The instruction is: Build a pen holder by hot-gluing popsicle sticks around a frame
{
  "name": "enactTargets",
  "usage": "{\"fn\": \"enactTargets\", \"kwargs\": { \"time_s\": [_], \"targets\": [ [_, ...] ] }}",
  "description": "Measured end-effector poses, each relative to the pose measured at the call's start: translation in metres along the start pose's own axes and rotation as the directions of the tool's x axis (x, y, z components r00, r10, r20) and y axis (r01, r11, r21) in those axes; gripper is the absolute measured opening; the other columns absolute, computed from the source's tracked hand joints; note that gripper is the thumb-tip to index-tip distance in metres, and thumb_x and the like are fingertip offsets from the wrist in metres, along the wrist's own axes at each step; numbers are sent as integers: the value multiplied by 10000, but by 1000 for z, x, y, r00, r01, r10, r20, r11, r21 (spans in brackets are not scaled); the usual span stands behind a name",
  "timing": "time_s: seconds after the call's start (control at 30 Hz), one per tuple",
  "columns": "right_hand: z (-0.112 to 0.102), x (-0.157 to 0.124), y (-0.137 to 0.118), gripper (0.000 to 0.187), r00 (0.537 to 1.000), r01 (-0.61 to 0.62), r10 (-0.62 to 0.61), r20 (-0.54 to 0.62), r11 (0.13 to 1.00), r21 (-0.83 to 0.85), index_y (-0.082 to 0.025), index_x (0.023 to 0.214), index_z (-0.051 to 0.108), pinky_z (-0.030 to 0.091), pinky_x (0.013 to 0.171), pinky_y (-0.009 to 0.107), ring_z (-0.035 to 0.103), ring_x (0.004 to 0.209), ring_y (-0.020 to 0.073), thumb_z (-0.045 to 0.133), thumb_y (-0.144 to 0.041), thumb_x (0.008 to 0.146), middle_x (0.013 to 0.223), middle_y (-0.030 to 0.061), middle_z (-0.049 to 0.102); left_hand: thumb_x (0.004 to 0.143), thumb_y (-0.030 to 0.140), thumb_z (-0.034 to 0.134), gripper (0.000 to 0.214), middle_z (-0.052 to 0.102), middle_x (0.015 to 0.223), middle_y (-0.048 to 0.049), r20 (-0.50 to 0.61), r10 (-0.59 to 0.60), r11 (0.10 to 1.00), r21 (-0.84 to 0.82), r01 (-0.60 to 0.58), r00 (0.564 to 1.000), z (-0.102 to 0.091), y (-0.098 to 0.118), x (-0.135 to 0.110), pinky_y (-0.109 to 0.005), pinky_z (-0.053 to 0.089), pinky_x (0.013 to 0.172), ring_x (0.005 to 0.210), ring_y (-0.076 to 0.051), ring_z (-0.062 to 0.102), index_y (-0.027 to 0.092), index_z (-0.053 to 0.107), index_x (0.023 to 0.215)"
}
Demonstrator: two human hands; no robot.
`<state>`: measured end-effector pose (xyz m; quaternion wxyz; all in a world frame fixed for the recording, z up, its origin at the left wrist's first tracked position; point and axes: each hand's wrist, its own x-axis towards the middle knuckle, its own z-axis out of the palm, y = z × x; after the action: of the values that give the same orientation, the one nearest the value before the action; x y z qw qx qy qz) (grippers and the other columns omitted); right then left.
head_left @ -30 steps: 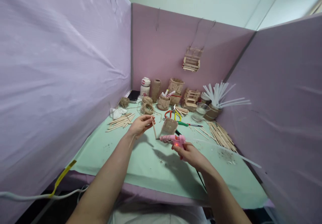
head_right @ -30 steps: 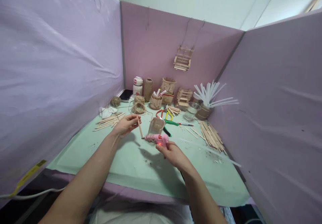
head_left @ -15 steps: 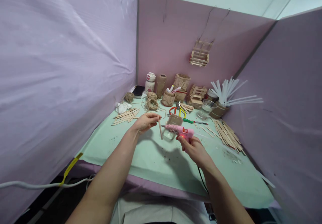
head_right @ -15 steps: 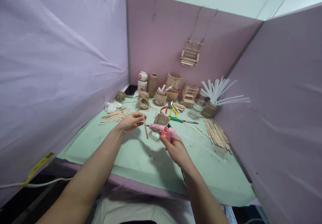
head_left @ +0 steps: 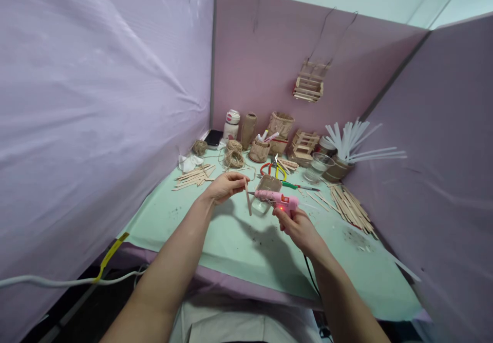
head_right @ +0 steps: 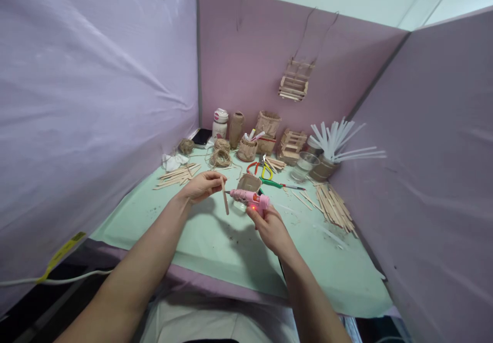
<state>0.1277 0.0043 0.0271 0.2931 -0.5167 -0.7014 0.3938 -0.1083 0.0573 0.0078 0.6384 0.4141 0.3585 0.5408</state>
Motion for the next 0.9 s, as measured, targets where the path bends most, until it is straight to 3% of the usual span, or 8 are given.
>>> {"fn": "enactTargets", "kwargs": {
  "time_s": [0.9],
  "targets": [
    [-1,-3,-2,398,999,-39,39,11,999,-28,-206,607,516,362,501,262,436,488,134,479,-570,764,500,-11,481,494,294,872,314,664,820,-38,-34,34,999,-37,-36,999,-1,0,1,-299,441,762,721,-108,575,125,701,697]
  ]
}}
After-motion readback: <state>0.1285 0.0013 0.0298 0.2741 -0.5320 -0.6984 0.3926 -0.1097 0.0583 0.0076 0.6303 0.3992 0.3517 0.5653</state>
